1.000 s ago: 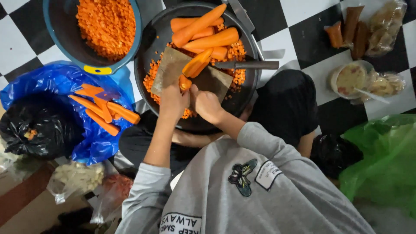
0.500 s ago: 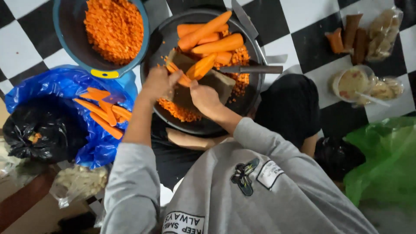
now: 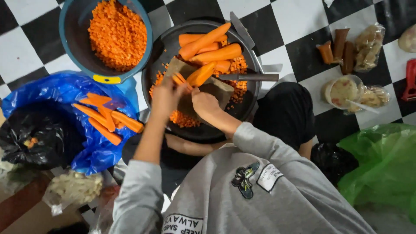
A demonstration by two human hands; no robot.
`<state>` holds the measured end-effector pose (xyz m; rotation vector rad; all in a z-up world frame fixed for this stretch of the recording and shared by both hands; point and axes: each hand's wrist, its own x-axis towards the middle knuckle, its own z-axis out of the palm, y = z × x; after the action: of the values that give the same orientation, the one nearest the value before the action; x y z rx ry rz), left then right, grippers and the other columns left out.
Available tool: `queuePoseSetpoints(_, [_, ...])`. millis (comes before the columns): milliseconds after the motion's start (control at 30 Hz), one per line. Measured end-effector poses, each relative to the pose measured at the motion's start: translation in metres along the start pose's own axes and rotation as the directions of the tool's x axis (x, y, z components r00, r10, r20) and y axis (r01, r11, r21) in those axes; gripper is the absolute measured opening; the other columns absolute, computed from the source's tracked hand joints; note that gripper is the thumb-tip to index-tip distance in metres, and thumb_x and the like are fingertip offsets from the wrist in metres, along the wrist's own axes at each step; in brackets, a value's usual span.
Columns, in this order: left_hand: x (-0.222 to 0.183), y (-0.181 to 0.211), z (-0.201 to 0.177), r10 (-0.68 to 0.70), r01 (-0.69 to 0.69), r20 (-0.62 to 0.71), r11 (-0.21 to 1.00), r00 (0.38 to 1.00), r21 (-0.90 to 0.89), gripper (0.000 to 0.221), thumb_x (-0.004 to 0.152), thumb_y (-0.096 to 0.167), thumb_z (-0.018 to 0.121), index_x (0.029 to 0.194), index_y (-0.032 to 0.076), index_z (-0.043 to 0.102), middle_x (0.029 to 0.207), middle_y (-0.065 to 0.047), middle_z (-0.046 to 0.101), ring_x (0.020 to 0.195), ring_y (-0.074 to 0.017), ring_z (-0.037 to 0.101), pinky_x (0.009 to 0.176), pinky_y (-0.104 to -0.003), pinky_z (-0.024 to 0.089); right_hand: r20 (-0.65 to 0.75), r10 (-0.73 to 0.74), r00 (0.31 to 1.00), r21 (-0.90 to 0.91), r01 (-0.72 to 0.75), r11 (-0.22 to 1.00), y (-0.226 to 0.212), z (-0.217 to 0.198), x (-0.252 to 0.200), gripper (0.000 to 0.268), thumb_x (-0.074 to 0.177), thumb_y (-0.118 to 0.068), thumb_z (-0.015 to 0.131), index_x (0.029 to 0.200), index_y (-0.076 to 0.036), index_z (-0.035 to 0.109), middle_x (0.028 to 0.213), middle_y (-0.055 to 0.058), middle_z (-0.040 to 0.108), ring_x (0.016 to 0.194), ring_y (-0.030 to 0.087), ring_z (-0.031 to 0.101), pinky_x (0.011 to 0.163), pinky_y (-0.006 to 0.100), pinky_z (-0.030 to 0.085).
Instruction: Chopping whole carrots into small pieces using a cleaver on a wooden board and transferring them to a bowl
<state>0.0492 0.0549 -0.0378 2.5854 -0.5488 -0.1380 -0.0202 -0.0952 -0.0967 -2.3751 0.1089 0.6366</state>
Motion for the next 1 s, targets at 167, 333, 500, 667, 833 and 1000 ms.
queuePoseSetpoints(167, [0.052, -0.073, 0.014, -0.123, 0.226, 0.235, 0.845, 0.964, -0.485, 0.044, 0.104, 0.039, 0.070, 0.115, -0.004, 0.066, 0.103, -0.023, 0.070, 0.083, -0.0365, 0.072, 0.065, -0.043, 0.063, 0.023, 0.043, 0.999, 0.008, -0.044, 0.999, -0.013, -0.009, 0.012, 0.043, 0.106, -0.012, 0.029, 0.138, 0.011, 0.045, 0.104, 0.031, 0.070, 0.102, 0.044, 0.070, 0.079, 0.053, 0.059])
queuePoseSetpoints(333, [0.037, -0.071, 0.013, -0.246, 0.415, 0.338, 0.623, 0.908, -0.663, 0.056, 0.108, 0.038, 0.058, 0.134, -0.010, 0.053, 0.125, -0.031, 0.058, 0.088, -0.0449, 0.072, 0.058, -0.046, 0.066, 0.014, 0.054, 0.998, 0.078, -0.055, 0.995, -0.016, -0.010, 0.010, 0.042, 0.105, -0.013, 0.030, 0.133, 0.012, 0.049, 0.108, 0.034, 0.069, 0.104, 0.048, 0.069, 0.085, 0.058, 0.056])
queuePoseSetpoints(500, [-0.017, -0.036, -0.011, -0.167, 0.257, 0.210, 0.797, 0.964, -0.546, 0.045, 0.099, 0.022, 0.073, 0.125, -0.011, 0.057, 0.109, -0.031, 0.066, 0.075, -0.0335, 0.073, 0.055, -0.038, 0.063, 0.074, 0.064, 0.995, 0.181, -0.077, 0.980, 0.002, -0.005, 0.018, 0.045, 0.108, -0.018, 0.029, 0.136, 0.013, 0.047, 0.107, 0.032, 0.069, 0.093, 0.043, 0.072, 0.075, 0.048, 0.060])
queuePoseSetpoints(667, [-0.055, 0.030, -0.036, -0.139, 0.163, 0.092, 0.925, 0.986, -0.344, 0.046, 0.098, 0.022, 0.073, 0.131, -0.007, 0.061, 0.106, -0.033, 0.069, 0.096, -0.0445, 0.070, 0.065, -0.044, 0.062, 0.094, -0.020, 0.995, 0.341, -0.013, 0.940, 0.082, 0.057, 0.064, 0.046, 0.108, -0.028, 0.032, 0.126, 0.009, 0.053, 0.081, 0.025, 0.067, 0.048, 0.027, 0.066, 0.044, 0.034, 0.057])
queuePoseSetpoints(833, [-0.066, 0.056, -0.015, -0.115, 0.124, 0.059, 0.976, 0.992, -0.178, 0.053, 0.094, 0.020, 0.076, 0.131, -0.014, 0.059, 0.098, -0.035, 0.071, 0.093, -0.0445, 0.071, 0.068, -0.046, 0.064, 0.116, 0.049, 0.992, 0.255, -0.077, 0.964, 0.002, -0.036, -0.041, 0.052, 0.107, -0.022, 0.027, 0.143, 0.012, 0.042, 0.120, 0.034, 0.065, 0.112, 0.041, 0.068, 0.094, 0.050, 0.055])
queuePoseSetpoints(1000, [-0.057, 0.066, -0.004, -0.200, 0.221, 0.228, 0.973, 0.953, -0.070, 0.043, 0.097, 0.008, 0.063, 0.135, -0.010, 0.057, 0.099, -0.026, 0.072, 0.093, -0.0336, 0.073, 0.072, -0.038, 0.064, -0.178, -0.199, 0.964, -0.128, 0.177, 0.976, -0.005, -0.021, -0.083, 0.029, 0.101, -0.008, 0.041, 0.119, 0.010, 0.055, 0.079, 0.028, 0.071, 0.079, 0.045, 0.073, 0.068, 0.056, 0.057])
